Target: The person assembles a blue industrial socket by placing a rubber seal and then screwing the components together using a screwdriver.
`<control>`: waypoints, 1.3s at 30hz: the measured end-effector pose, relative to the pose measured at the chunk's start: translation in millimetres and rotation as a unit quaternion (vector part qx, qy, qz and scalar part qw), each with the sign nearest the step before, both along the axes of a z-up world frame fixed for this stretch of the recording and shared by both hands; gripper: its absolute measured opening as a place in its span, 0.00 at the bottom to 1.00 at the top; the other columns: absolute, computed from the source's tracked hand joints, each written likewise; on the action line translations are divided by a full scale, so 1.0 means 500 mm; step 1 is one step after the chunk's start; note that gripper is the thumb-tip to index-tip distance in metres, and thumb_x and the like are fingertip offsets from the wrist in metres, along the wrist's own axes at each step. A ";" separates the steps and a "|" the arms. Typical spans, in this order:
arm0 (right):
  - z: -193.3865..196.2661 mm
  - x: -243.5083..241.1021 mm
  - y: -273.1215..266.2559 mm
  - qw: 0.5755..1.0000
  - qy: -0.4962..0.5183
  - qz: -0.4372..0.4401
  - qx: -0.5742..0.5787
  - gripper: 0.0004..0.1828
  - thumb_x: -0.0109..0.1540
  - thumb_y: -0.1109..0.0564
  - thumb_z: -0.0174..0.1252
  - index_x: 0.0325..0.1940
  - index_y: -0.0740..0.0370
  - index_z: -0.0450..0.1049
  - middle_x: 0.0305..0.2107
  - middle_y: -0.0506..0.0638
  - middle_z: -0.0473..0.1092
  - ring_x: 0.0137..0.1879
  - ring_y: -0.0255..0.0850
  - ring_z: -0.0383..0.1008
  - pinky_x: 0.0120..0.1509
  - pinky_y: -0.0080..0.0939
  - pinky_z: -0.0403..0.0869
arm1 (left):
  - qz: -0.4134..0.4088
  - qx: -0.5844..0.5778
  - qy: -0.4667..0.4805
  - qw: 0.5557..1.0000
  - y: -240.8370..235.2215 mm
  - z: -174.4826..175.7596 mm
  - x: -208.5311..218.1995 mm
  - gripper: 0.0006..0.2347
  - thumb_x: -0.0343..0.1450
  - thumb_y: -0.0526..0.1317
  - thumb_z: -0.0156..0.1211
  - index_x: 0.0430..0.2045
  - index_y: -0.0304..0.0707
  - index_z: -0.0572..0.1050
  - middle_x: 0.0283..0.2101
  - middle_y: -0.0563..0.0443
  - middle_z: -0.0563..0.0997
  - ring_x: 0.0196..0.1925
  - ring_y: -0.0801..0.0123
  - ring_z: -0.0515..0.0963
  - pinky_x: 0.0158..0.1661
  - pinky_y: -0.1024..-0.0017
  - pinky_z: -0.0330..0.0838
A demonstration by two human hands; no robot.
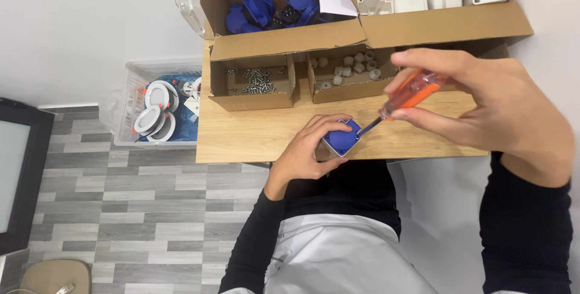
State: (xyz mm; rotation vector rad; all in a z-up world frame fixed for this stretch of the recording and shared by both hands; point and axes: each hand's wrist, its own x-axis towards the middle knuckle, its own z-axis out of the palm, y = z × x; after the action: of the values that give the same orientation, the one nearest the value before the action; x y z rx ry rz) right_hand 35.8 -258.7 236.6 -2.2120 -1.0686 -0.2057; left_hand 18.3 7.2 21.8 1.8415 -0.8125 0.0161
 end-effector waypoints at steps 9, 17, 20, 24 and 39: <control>-0.131 0.029 -0.016 0.947 -0.296 -0.115 -0.041 0.42 0.66 0.35 0.90 0.64 0.71 0.81 0.47 0.50 0.83 0.37 0.35 0.79 0.47 0.39 0.77 | 0.002 0.000 0.004 1.000 0.000 -0.001 -0.001 0.26 0.70 0.37 0.76 0.62 0.50 0.72 0.72 0.49 0.75 0.73 0.52 0.75 0.72 0.57 0.68; -0.017 0.004 -0.009 0.991 0.110 0.069 0.026 0.39 0.65 0.67 0.61 0.78 0.63 0.55 0.73 0.63 0.67 0.67 0.49 0.83 0.68 0.42 0.84 | 0.002 -0.001 -0.006 1.000 -0.001 0.000 -0.001 0.26 0.69 0.37 0.75 0.62 0.48 0.71 0.71 0.49 0.76 0.73 0.52 0.75 0.72 0.57 0.68; -0.012 0.000 -0.004 0.996 0.067 0.059 0.021 0.34 0.66 0.66 0.63 0.76 0.64 0.61 0.62 0.57 0.77 0.60 0.43 0.88 0.67 0.39 0.84 | 0.002 -0.002 -0.003 1.000 -0.002 0.004 0.000 0.26 0.69 0.37 0.76 0.63 0.49 0.71 0.72 0.49 0.76 0.74 0.53 0.75 0.72 0.57 0.68; -0.051 0.004 0.008 0.995 -0.090 -0.038 0.022 0.30 0.63 0.59 0.83 0.65 0.69 0.77 0.42 0.49 0.82 0.45 0.36 0.84 0.59 0.34 0.80 | 0.001 -0.004 -0.007 1.000 -0.002 0.000 0.000 0.26 0.69 0.36 0.76 0.62 0.48 0.71 0.71 0.49 0.76 0.75 0.52 0.74 0.73 0.56 0.68; -0.015 0.009 -0.014 0.987 0.106 0.115 0.023 0.38 0.67 0.70 0.53 0.81 0.67 0.51 0.79 0.69 0.58 0.82 0.60 0.70 0.70 0.43 0.85 | 0.006 -0.011 -0.014 1.000 -0.002 -0.002 0.001 0.25 0.69 0.37 0.76 0.61 0.47 0.72 0.71 0.48 0.76 0.72 0.52 0.76 0.72 0.57 0.68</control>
State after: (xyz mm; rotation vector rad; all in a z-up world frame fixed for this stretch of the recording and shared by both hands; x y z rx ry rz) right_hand 40.4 -265.8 229.3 -1.9979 -1.1735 0.1035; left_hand 18.6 6.0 20.9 1.8294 -0.8185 0.0584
